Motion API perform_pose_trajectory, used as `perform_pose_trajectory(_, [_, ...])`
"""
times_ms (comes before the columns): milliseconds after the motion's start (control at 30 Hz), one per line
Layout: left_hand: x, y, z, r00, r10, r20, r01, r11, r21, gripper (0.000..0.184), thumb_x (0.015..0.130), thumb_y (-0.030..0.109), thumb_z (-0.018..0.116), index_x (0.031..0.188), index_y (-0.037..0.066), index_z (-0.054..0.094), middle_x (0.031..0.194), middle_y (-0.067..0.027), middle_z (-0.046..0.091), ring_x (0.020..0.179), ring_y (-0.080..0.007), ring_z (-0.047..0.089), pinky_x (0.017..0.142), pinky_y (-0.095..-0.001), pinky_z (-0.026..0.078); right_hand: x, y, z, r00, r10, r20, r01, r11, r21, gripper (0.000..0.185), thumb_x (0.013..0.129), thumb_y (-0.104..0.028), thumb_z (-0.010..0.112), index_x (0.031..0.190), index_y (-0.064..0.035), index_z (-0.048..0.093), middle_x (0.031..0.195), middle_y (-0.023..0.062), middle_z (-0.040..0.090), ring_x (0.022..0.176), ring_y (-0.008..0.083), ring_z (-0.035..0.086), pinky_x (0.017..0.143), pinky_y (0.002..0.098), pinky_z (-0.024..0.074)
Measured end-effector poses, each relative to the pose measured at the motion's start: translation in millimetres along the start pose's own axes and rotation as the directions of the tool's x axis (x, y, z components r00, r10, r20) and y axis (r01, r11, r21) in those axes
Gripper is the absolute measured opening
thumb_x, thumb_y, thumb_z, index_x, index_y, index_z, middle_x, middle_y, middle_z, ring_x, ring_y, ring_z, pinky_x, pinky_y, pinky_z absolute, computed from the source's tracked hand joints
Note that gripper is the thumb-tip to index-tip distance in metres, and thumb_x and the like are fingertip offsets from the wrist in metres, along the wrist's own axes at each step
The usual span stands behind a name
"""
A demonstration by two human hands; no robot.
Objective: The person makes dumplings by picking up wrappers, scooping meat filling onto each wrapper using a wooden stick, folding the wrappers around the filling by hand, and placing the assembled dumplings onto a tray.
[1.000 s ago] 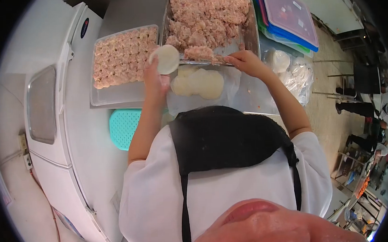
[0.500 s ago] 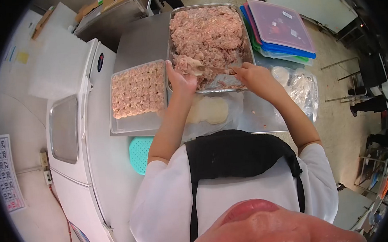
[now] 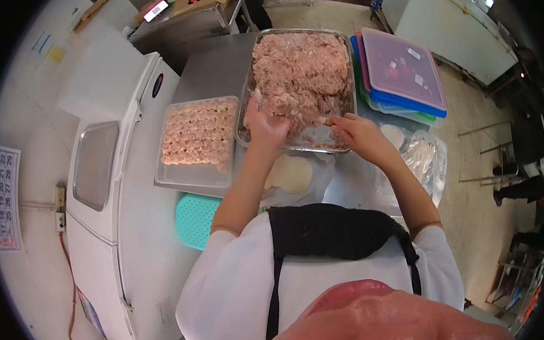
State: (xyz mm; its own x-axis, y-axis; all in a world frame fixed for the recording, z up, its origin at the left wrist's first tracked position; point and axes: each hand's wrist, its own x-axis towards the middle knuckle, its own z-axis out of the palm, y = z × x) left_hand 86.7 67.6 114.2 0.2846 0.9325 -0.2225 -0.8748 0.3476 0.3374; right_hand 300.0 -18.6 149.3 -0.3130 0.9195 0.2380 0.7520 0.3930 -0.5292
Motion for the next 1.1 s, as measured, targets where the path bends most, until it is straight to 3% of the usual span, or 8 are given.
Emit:
perform_pose_trajectory(167, [-29,7,10,0.973,-0.089,0.214,-0.084,0.724,0.685,0.047,0.08,0.006,0.066,0.124,0.003,0.048,0.117,-0.017,0.056,0.099,-0.0305,0.06,0.096,-0.0463,0.045,-6,25,-10,0.992,0.077,0.102,-0.115,0.887,0.446,0.034,0.096,-0.024,0.049,0.116,0.0011,0.06,0.077,0.0155,0.061,0.071,0.0179,0.057,0.068,0.0324,0.0458])
perform_pose_trajectory(300, [-25,4,22,0.723,0.161,0.671,-0.648,-0.179,0.741,0.057,0.073,0.001,0.072,0.125,0.01,0.051,0.113,-0.0093,0.06,0.101,-0.0185,0.059,0.091,-0.0333,0.046,-8,23,-42,0.942,0.025,0.334,-0.169,0.897,0.409,0.035,0.096,-0.024,0.051,0.118,0.0013,0.059,0.083,0.0164,0.066,0.067,0.0174,0.057,0.067,0.0303,0.0473])
perform_pose_trajectory(400, [-19,14,19,0.841,-0.17,0.513,-0.517,0.024,0.856,0.046,0.069,0.007,0.076,0.112,0.009,0.06,0.109,-0.0075,0.063,0.099,-0.0188,0.06,0.088,-0.0342,0.047,-12,27,-37,0.97,-0.018,0.243,-0.08,0.919,0.385,0.035,0.095,-0.023,0.052,0.12,0.0005,0.058,0.09,0.0169,0.067,0.073,0.0198,0.061,0.07,0.0315,0.0476])
perform_pose_trajectory(600, [-16,26,13,0.704,-0.44,0.558,-0.695,-0.261,0.67,0.039,0.064,0.012,0.079,0.099,0.006,0.063,0.101,-0.0098,0.065,0.094,-0.0249,0.061,0.085,-0.0336,0.047,-12,63,11,0.945,-0.203,0.258,0.075,0.899,0.433,0.033,0.092,-0.021,0.055,0.119,-0.0021,0.059,0.108,0.019,0.063,0.092,0.0302,0.063,0.081,0.0367,0.0481])
perform_pose_trajectory(800, [-7,14,-34,0.935,0.096,0.342,-0.319,-0.199,0.927,0.029,0.073,0.013,0.074,0.096,0.001,0.062,0.093,-0.006,0.064,0.09,-0.0157,0.06,0.079,-0.0308,0.048,11,58,9,0.963,-0.26,-0.068,0.248,0.957,-0.149,0.033,0.084,-0.025,0.061,0.113,-0.0108,0.061,0.088,0.0108,0.062,0.081,0.0305,0.063,0.065,0.0414,0.0505])
perform_pose_trajectory(900, [2,19,-50,0.998,-0.056,0.029,-0.03,-0.018,0.999,0.047,0.072,0.026,0.078,0.11,0.004,0.061,0.108,-0.0123,0.064,0.103,-0.0225,0.06,0.088,-0.034,0.046,19,55,22,0.925,-0.38,0.001,0.37,0.901,-0.225,0.029,0.085,-0.017,0.057,0.114,-0.0146,0.06,0.085,0.0064,0.061,0.075,0.0255,0.063,0.057,0.037,0.0504])
perform_pose_trajectory(1000, [-6,19,-35,0.993,-0.004,0.114,-0.114,-0.137,0.984,0.059,0.072,0.024,0.077,0.124,0.005,0.055,0.119,-0.0146,0.06,0.11,-0.0251,0.057,0.094,-0.035,0.043,26,94,36,0.989,-0.015,0.149,0.077,0.902,-0.424,0.029,0.084,-0.017,0.058,0.112,-0.0124,0.061,0.088,0.0087,0.061,0.077,0.0274,0.063,0.062,0.0382,0.0508])
perform_pose_trajectory(1100, [-37,18,-1,0.94,0.078,0.332,-0.274,-0.405,0.872,0.065,0.072,0.02,0.077,0.13,0.006,0.05,0.127,-0.015,0.055,0.115,-0.0268,0.053,0.097,-0.0362,0.041,17,105,24,0.998,-0.028,0.064,0.043,0.967,-0.252,0.031,0.084,-0.026,0.062,0.109,-0.0074,0.062,0.09,0.0131,0.062,0.081,0.0297,0.063,0.065,0.0418,0.0501])
